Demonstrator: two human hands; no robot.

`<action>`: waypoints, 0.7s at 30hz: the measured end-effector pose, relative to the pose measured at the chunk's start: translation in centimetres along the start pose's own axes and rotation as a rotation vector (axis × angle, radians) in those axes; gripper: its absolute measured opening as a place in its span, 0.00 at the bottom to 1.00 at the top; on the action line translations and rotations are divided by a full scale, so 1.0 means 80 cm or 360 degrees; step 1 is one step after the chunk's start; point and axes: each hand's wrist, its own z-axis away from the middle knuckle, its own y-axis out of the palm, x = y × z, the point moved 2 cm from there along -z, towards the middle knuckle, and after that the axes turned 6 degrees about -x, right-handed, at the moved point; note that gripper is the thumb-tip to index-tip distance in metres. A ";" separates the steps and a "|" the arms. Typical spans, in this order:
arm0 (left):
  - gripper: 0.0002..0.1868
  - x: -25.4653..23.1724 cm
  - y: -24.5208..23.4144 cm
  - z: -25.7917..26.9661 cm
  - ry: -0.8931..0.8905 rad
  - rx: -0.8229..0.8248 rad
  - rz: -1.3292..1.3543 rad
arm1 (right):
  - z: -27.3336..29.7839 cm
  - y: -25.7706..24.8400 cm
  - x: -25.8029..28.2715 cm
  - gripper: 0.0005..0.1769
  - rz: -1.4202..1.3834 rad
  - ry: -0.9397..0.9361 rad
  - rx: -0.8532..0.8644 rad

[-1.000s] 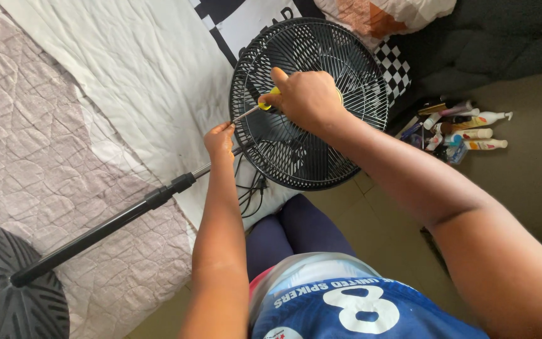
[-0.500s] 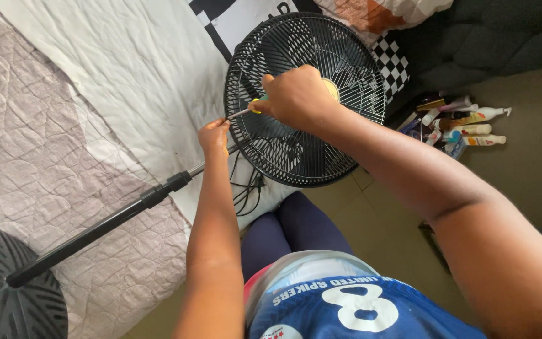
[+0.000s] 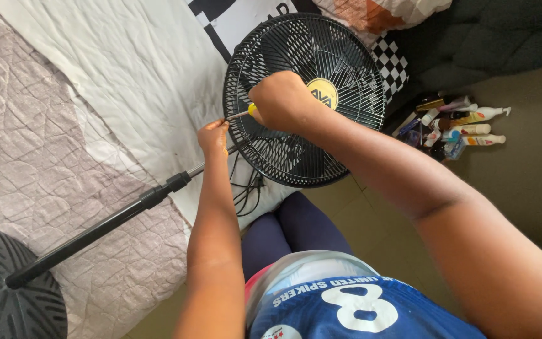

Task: The person uses a screwdriver to loosen and remove screws from the front grille of a standing fan. They work around the perimeter of the grille, unscrewing fasteners one at a time while holding the fan steady with the other hand.

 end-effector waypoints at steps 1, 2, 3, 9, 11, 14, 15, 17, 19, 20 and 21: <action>0.12 0.001 -0.001 0.000 0.0011 0.0015 0.0002 | -0.001 0.001 0.000 0.16 0.0015 0.0037 0.0039; 0.12 0.001 -0.003 0.000 0.0003 0.0002 -0.0008 | -0.002 0.002 0.001 0.16 0.0029 0.0074 0.0076; 0.12 0.002 -0.004 -0.001 -0.0005 -0.0012 -0.0017 | -0.003 0.003 0.003 0.17 0.0043 0.0110 0.0113; 0.12 0.002 -0.003 -0.013 0.0047 -0.0016 -0.0097 | -0.004 0.018 0.017 0.09 0.0028 0.0307 0.0368; 0.12 0.001 -0.003 -0.017 0.0080 -0.0001 -0.0133 | 0.007 0.015 0.015 0.09 -0.0037 0.0317 0.0289; 0.13 -0.002 -0.003 -0.021 0.0075 0.0037 -0.0058 | 0.037 0.005 -0.008 0.12 -0.0250 0.0445 0.0148; 0.13 -0.003 -0.004 -0.021 0.0058 0.0033 -0.0015 | 0.051 0.002 -0.020 0.14 -0.0342 0.0504 0.0097; 0.13 -0.006 -0.006 -0.014 -0.0001 0.0020 0.0029 | 0.087 -0.002 -0.056 0.14 -0.0936 0.0652 0.0002; 0.12 -0.011 -0.010 -0.003 -0.0084 0.0007 0.0047 | 0.134 0.003 -0.092 0.16 -0.1644 0.0847 -0.0145; 0.11 -0.016 -0.009 0.003 -0.0118 -0.0022 0.0038 | 0.159 0.011 -0.107 0.18 -0.2054 0.0966 -0.0248; 0.10 -0.021 -0.008 0.010 -0.0151 -0.0051 0.0028 | 0.183 0.021 -0.123 0.20 -0.2466 0.1073 -0.0358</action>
